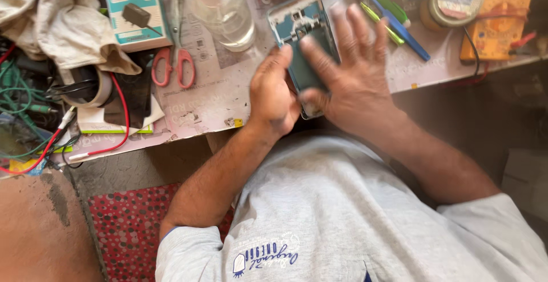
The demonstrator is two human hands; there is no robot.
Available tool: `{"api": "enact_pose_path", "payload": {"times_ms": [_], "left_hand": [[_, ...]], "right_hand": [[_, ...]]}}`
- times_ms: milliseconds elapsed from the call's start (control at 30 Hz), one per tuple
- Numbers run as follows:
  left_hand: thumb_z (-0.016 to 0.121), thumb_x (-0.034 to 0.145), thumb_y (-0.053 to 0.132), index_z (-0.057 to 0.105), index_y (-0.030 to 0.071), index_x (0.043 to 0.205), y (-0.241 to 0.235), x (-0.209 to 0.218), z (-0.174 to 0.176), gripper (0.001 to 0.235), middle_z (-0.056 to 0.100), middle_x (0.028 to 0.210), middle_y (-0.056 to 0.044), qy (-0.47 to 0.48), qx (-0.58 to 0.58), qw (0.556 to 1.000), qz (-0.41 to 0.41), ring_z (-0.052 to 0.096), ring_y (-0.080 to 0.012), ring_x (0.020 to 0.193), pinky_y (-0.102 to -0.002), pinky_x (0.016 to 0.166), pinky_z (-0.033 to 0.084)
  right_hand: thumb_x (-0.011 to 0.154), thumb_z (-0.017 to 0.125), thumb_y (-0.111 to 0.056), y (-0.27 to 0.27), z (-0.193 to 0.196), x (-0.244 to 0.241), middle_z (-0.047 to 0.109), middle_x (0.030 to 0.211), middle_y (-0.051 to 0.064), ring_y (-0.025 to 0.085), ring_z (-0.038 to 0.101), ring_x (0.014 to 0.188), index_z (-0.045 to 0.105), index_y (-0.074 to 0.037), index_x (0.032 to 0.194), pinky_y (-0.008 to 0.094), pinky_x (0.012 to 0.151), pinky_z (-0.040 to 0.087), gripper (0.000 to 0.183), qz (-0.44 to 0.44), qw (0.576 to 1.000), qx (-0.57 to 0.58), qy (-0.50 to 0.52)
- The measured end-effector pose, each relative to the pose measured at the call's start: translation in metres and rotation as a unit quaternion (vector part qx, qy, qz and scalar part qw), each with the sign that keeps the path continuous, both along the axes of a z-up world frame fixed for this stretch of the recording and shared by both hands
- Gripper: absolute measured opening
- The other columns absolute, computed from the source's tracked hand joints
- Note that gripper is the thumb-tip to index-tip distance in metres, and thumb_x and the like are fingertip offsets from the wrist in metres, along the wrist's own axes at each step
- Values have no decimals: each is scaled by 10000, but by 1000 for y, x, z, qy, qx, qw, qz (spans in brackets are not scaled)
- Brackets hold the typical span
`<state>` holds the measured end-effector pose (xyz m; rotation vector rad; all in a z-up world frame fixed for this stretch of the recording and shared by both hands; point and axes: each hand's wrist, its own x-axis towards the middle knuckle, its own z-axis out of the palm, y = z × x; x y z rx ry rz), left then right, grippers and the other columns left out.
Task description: The person uses a small screwdriver to remove screws from a disassembled smartphone, then places a blue plastic cover over the internal components and aligns the back casing. The person handles the phone, screwdriver, and cover throughout the sequence.
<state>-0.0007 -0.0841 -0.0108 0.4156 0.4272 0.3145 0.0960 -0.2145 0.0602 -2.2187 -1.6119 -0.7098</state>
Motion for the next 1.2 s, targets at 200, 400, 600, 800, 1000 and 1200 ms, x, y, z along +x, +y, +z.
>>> {"api": "enact_pose_path", "payload": {"times_ms": [200,400,600,800,1000,1200], "left_hand": [[543,1151,117,580,-36,1341,-4,9,4,247,662,1203,-129,-37,149,987,46,641,-201,1074,-351,999,555],[704,962,244,568,91,1323,19,-5,24,415,660,1159,0,83,642,761,43,643,-146,977,-334,931,510],[917,707,466,646,10,1229,28,-44,34,744,611,1258,-190,100,870,471,-103,534,-343,1194,-564,1043,291],[900,690,413,664,43,1242,10,-55,24,705,598,1315,-151,121,880,452,-84,521,-317,1271,-543,1081,277],[813,879,396,655,69,1226,6,-54,8,503,680,1216,-88,114,901,418,3,587,-252,1217,-479,1076,313],[803,928,502,577,-35,1314,7,-43,4,699,691,869,-79,99,862,494,49,626,-249,889,-465,928,342]], "right_hand": [[1043,728,-259,-19,-7,3,707,1199,190,293,705,1028,565,-13,1416,387,925,581,475,10,811,60,581],[1080,601,-124,-35,-4,23,680,894,143,254,701,811,635,-2,1316,386,734,573,268,-62,832,35,550],[1000,596,-23,-42,-4,28,651,753,226,409,663,691,562,99,1432,517,718,554,450,-68,950,-91,290],[941,605,-112,-17,6,18,675,758,234,442,668,694,483,139,1457,562,748,556,587,-75,937,-204,274],[941,611,-240,3,22,12,690,845,292,475,676,803,485,35,1476,591,754,530,614,-109,901,-278,314],[961,591,-246,12,25,17,689,914,301,471,681,837,491,6,1483,569,774,547,589,-103,893,-253,357]]}}
